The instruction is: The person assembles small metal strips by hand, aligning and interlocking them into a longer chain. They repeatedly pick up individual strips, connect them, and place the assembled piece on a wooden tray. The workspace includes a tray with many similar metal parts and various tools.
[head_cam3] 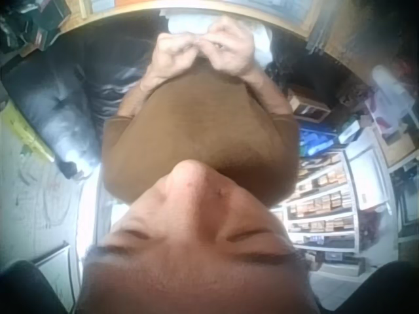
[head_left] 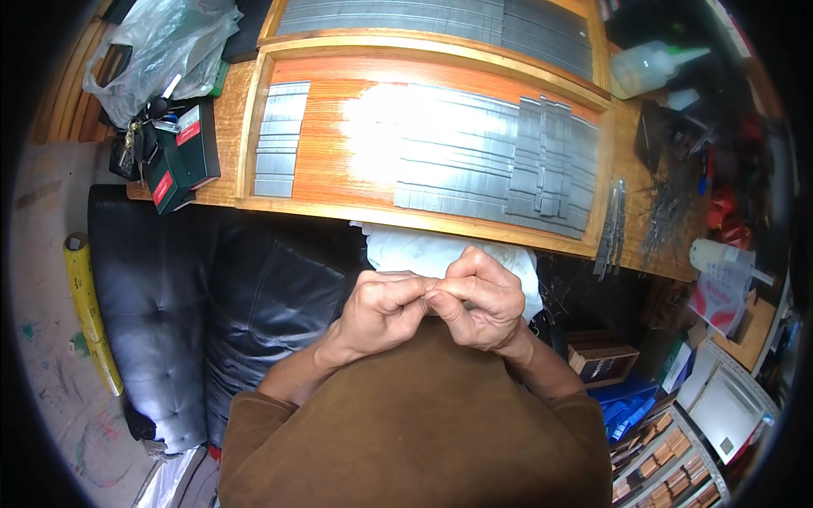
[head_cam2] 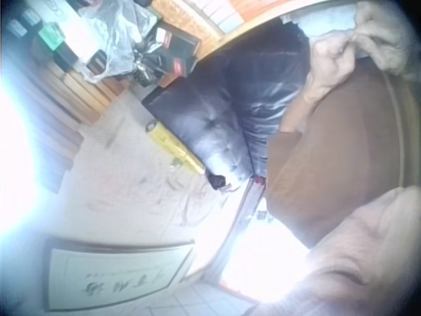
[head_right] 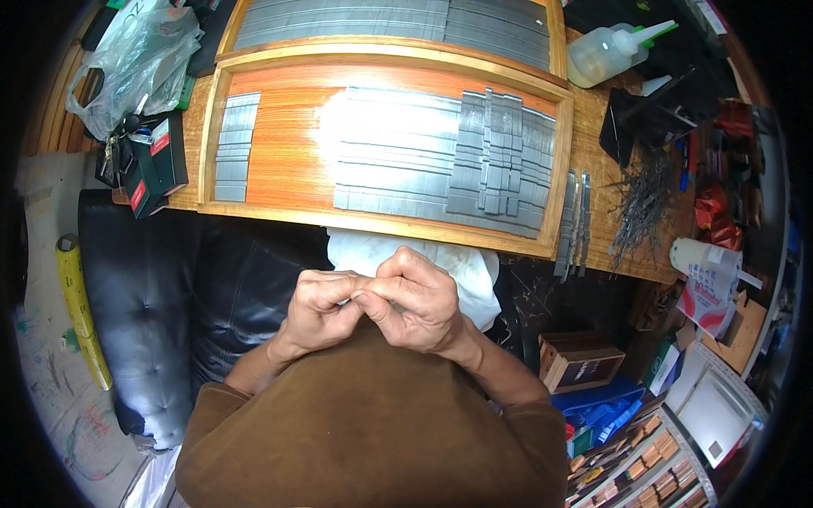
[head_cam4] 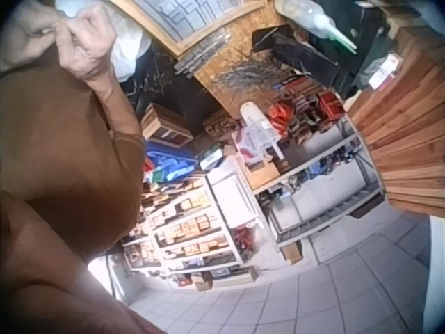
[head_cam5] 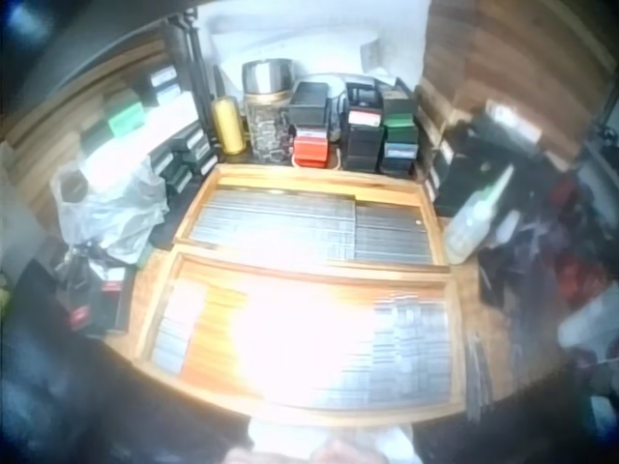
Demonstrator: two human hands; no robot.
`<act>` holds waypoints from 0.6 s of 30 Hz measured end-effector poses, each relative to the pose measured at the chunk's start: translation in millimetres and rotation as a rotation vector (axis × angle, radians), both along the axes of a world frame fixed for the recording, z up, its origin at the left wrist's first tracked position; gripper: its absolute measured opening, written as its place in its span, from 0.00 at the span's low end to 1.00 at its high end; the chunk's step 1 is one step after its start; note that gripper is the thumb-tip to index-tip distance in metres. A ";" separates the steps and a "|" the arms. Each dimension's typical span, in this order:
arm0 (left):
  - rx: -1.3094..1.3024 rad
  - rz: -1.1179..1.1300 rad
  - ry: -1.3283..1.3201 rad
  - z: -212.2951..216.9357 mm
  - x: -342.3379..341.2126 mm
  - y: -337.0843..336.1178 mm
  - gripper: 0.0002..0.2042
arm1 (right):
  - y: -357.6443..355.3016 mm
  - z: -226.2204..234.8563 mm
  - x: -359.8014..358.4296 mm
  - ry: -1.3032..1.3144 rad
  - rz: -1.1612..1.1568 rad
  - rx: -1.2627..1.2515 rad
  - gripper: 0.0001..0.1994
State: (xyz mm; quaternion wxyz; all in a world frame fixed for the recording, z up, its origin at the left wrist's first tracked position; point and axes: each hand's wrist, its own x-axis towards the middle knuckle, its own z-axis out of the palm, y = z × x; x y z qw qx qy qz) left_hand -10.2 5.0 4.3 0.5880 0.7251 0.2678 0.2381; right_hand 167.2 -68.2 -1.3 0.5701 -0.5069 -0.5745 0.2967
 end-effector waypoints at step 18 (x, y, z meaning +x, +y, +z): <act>0.006 0.051 -0.038 -10.0 0.2 1.5 0.09 | 6.7 23.5 11.3 0.062 0.090 -0.264 0.18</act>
